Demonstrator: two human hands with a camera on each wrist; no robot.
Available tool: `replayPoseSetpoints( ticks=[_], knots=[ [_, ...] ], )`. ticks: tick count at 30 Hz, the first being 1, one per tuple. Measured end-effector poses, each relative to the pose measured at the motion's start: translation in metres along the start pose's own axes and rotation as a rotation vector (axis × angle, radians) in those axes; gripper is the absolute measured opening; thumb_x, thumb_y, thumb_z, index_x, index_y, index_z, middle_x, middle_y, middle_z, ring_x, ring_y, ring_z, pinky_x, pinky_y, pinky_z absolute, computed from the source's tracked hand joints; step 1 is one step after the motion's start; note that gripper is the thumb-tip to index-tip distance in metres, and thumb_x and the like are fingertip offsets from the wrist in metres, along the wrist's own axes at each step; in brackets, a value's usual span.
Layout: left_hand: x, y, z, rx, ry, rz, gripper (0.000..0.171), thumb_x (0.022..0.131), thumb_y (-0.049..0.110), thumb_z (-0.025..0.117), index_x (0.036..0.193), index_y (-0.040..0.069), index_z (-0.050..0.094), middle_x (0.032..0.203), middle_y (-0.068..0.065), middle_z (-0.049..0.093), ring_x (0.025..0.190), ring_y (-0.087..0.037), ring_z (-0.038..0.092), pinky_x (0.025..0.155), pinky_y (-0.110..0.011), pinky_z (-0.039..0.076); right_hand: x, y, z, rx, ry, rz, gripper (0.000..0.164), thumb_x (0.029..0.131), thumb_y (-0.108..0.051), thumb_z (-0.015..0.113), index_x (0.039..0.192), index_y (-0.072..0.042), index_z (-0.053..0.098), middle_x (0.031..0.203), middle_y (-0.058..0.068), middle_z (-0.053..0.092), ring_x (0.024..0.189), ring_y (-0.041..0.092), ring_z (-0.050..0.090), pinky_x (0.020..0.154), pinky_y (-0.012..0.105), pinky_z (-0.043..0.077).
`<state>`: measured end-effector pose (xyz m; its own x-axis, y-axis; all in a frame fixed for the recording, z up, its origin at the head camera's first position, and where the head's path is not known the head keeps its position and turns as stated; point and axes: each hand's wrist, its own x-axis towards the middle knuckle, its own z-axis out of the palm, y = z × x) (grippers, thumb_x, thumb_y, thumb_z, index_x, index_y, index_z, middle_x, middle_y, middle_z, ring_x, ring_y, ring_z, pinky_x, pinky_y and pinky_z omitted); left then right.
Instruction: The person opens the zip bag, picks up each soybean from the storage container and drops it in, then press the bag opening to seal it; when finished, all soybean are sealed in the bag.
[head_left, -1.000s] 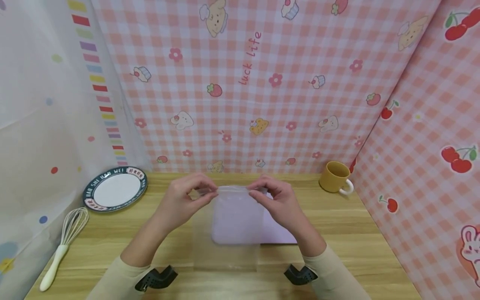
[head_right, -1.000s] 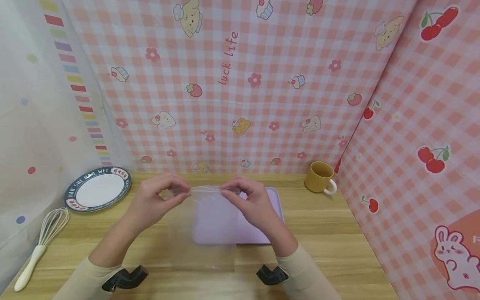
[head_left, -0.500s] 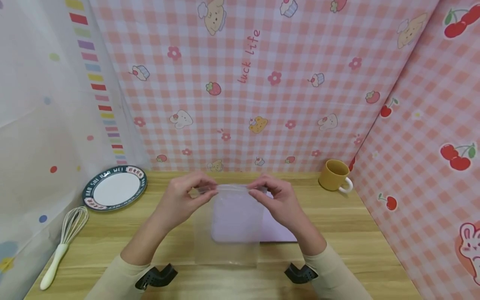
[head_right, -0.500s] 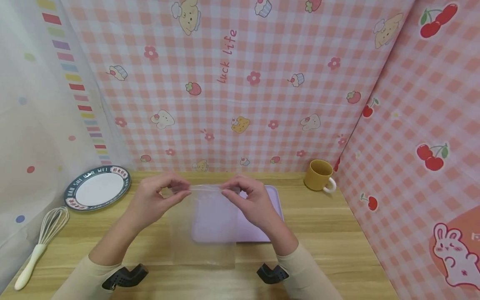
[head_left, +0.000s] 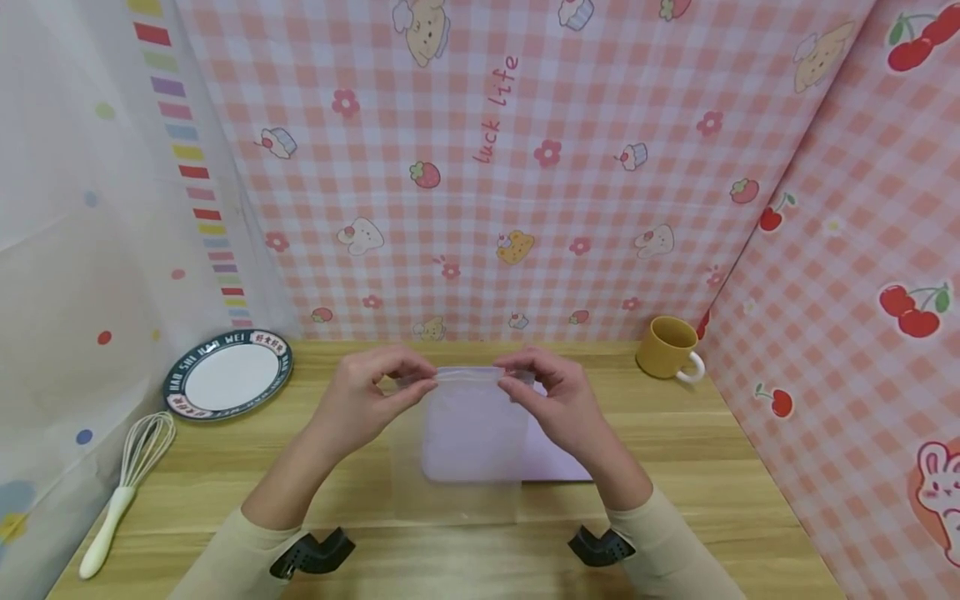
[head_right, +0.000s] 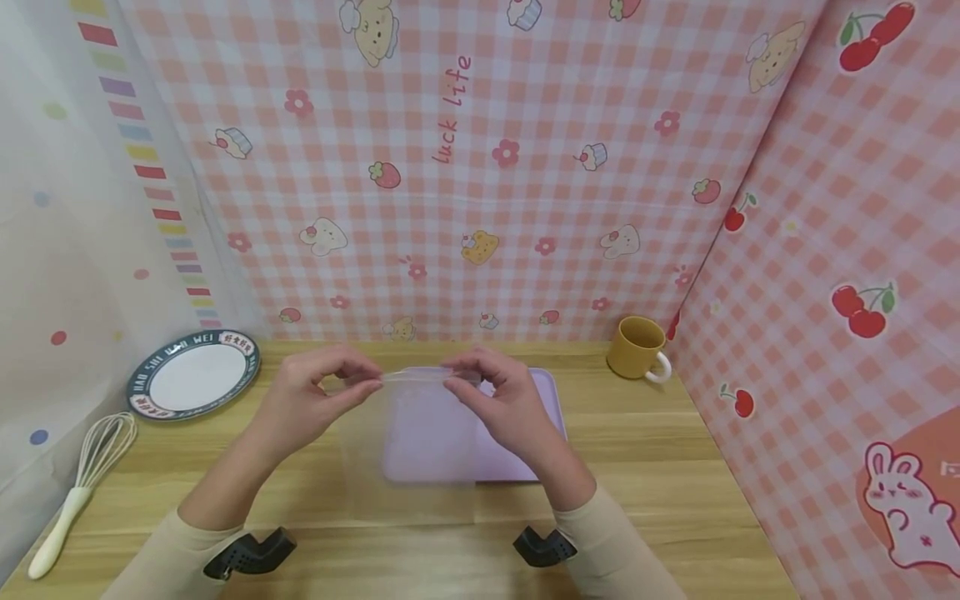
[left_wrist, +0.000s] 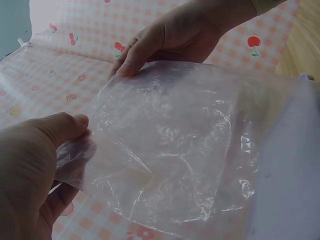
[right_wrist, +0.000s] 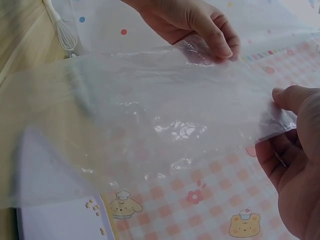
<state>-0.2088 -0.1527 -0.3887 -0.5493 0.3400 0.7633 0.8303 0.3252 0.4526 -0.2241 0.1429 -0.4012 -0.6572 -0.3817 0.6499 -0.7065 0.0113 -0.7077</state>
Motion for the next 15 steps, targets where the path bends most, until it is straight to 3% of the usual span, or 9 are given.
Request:
replayPoseSetpoints(
  ticks=[4,9,15],
  knots=[
    [0.0003,0.0005,0.0008,-0.005,-0.013,-0.001,0.026,0.088,-0.007,0.089,0.103,0.014,0.083,0.097,0.004,0.080,0.081,-0.011,0.072,0.074,-0.020,0.057,0.0018,-0.0023,0.0025,-0.061,0.009,-0.069,0.030,0.098,0.011,0.076,0.125,-0.001,0.077,0.101,0.017,0.075,0.087,0.019,0.073,0.078,0.027,0.060],
    [0.0001,0.0005,0.0011,-0.008,-0.031,-0.027,0.026,0.088,-0.006,0.089,0.102,0.015,0.083,0.098,0.006,0.080,0.083,-0.008,0.072,0.074,-0.020,0.057,0.0047,-0.0030,0.0048,-0.143,0.001,-0.160,0.029,0.095,0.012,0.079,0.118,-0.005,0.079,0.106,0.012,0.076,0.090,0.020,0.073,0.080,0.026,0.061],
    [-0.0004,0.0005,0.0021,-0.013,-0.019,-0.021,0.024,0.089,-0.005,0.089,0.102,0.015,0.083,0.097,0.005,0.080,0.082,-0.010,0.073,0.072,-0.020,0.057,0.0054,-0.0022,0.0065,-0.177,-0.013,-0.187,0.028,0.093,0.013,0.081,0.110,-0.011,0.081,0.108,0.005,0.075,0.094,0.019,0.073,0.083,0.026,0.061]
  ],
)
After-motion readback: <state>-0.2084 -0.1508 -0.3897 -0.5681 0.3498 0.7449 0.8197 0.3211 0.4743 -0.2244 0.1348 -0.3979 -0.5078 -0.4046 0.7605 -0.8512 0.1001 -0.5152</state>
